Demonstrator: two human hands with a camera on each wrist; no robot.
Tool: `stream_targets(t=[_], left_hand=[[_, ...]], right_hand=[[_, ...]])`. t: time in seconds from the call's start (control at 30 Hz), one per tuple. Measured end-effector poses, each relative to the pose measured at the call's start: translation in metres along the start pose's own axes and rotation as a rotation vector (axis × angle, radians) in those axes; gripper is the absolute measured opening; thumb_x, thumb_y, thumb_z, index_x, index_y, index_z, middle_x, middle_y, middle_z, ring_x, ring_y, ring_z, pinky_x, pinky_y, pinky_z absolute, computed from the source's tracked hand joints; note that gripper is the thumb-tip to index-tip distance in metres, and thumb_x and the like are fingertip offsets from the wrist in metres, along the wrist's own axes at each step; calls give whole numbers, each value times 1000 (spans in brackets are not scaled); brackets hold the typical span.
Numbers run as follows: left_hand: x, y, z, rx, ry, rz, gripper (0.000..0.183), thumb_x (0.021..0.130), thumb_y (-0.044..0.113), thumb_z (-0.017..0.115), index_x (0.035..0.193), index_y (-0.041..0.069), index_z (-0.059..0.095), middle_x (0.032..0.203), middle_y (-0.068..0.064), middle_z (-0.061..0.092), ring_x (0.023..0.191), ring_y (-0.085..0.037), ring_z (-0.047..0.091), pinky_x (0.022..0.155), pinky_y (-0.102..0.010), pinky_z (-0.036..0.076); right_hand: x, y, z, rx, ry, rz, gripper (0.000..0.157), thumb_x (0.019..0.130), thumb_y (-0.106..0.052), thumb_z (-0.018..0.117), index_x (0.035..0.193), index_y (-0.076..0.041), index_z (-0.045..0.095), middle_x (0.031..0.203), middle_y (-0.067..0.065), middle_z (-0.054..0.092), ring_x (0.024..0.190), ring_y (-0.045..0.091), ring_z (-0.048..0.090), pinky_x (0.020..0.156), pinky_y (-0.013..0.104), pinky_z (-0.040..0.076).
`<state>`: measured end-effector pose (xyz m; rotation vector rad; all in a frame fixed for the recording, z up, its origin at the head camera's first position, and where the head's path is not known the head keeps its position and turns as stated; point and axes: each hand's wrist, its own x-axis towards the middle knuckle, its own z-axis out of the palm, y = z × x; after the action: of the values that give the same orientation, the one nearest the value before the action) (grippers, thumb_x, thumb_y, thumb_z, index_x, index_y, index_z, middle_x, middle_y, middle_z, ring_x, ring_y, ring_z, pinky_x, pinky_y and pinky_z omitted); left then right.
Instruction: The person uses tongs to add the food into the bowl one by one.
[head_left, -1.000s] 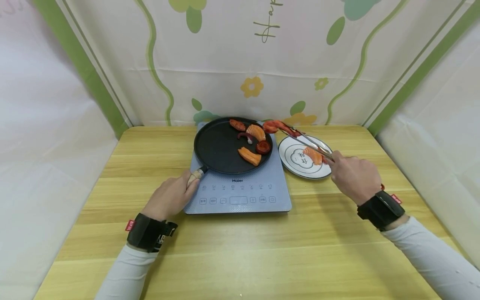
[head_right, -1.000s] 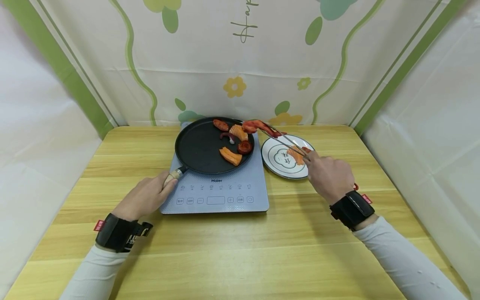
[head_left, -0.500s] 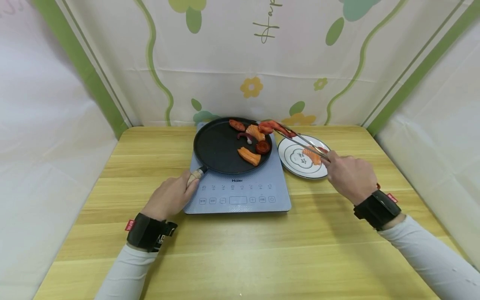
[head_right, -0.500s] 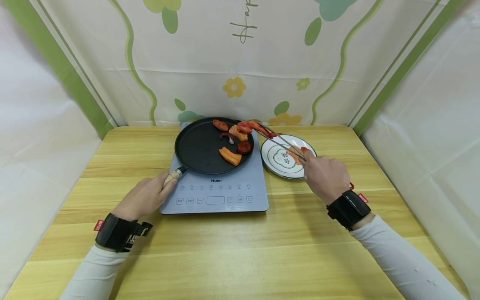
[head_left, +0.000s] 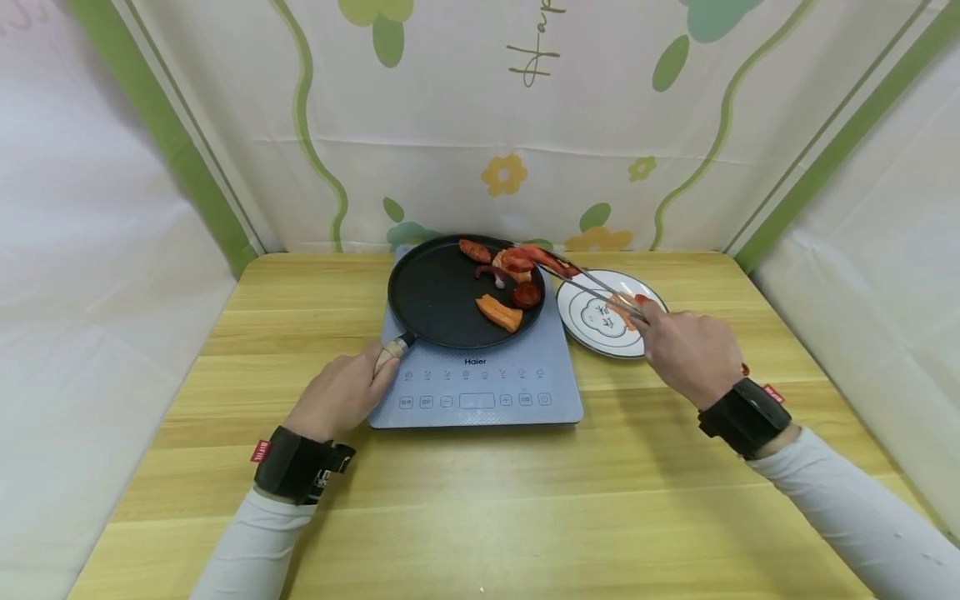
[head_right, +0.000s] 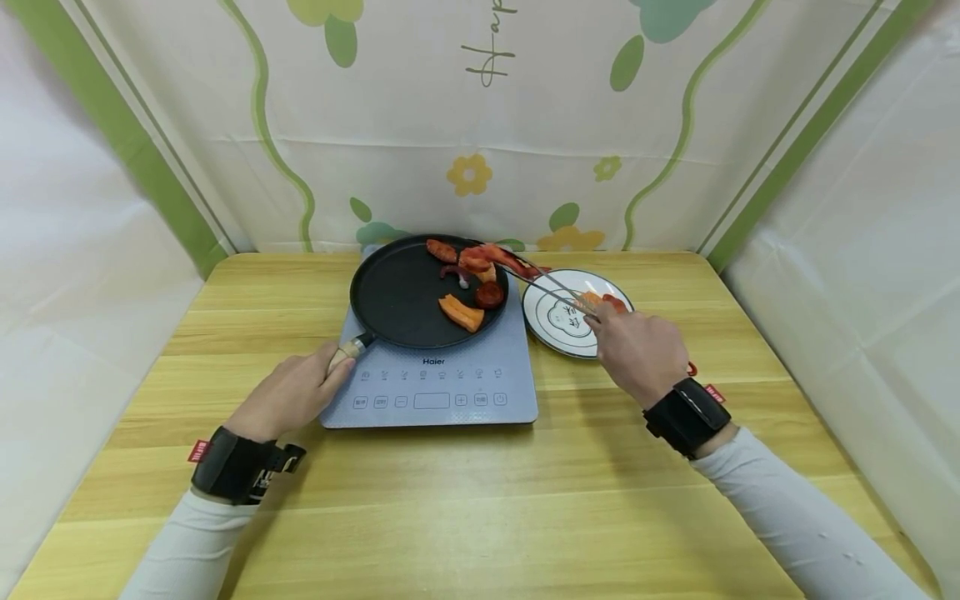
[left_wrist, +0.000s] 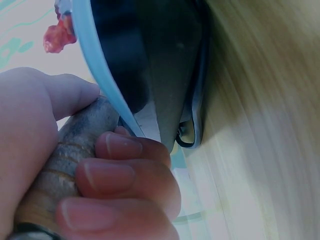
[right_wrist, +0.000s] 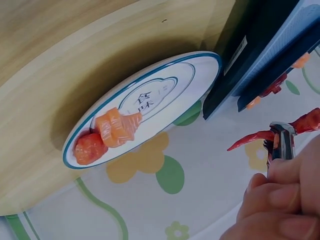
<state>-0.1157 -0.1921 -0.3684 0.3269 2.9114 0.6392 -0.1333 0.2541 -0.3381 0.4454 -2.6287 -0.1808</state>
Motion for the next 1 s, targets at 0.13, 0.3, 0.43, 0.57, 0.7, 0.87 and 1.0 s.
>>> stream_targets(t=[0.13,0.3,0.43,0.57,0.7,0.87,1.0], left_hand=[[0,0,1,3,1,0,29,102,41,41,102,14,48,71,-4,50,63,-17,51,56,-29,36],[0,0,1,4,3,0,28,103,42,41,104,15,49,71,-3,51,65,-17,51,59,-30,37],[0,0,1,7,5,-1,29,102,42,41,104,15,49,71,-3,51,66,-17,52,59,-30,37],[1,-1,1,3,5,0,28,102,42,41,104,15,49,71,-4,51,65,-17,52,58,-30,37],[1,-1,1,2,2,-1,29,102,43,40,104,15,48,71,-4,51,66,-17,52,58,-30,37],[1,-1,1,3,-5,-4,30,102,44,39,105,16,48,72,-3,51,67,-17,52,59,-30,38],[1,-1,1,4,-4,-1,30,102,44,38,106,16,48,72,-3,51,67,-17,53,61,-31,38]], right_hand=[[1,-3,-1,4,-6,7,19,92,-25,61,95,-6,58,46,3,42,37,18,37,33,36,28],[4,-7,-1,20,-41,25,20,92,-26,61,94,-5,59,47,4,42,37,19,37,33,36,28],[5,-11,-3,25,-57,29,20,93,-26,59,90,-7,60,45,2,38,37,19,35,34,33,25],[6,-14,-2,25,-41,22,22,94,-28,57,86,-7,58,44,0,32,36,18,33,35,32,22],[8,-17,0,39,-20,10,23,94,-31,58,91,-8,58,42,-1,29,35,18,31,35,31,20],[11,-20,-1,51,-15,-5,22,93,-31,60,98,-9,59,43,-2,27,35,16,29,34,30,20],[13,-23,-1,53,1,-10,20,93,-29,62,100,-11,57,44,-3,25,34,16,27,34,30,20]])
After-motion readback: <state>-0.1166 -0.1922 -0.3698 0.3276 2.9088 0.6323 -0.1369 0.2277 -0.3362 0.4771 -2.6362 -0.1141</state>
